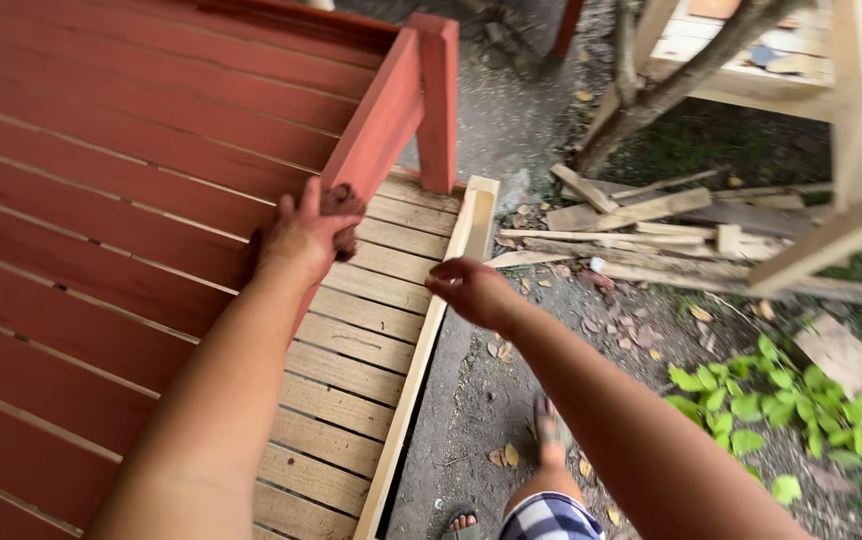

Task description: The person wipes the surface of a reddish-brown wooden bench with a brown cloth. They move along the bench, wiping the slats, edges, and frame in a repetitive motion.

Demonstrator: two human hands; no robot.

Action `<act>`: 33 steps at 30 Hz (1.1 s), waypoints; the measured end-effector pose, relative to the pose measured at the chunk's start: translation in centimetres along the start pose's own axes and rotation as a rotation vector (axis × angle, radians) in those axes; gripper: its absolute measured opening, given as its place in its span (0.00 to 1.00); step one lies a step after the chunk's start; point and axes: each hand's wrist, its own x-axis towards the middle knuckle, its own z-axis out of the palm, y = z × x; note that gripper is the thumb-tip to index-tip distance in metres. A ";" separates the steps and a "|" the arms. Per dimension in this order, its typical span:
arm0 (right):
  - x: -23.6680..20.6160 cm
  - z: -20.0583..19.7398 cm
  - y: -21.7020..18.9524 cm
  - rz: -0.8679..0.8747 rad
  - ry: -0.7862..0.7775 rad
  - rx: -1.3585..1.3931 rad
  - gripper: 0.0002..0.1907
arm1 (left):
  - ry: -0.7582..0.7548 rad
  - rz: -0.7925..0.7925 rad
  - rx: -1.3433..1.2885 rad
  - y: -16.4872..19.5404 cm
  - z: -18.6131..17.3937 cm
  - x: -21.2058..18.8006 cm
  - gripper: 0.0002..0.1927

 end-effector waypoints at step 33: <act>29.3 -12.2 0.0 -0.207 -0.177 0.132 0.24 | 0.182 0.568 1.293 12.6 12.3 26.9 0.26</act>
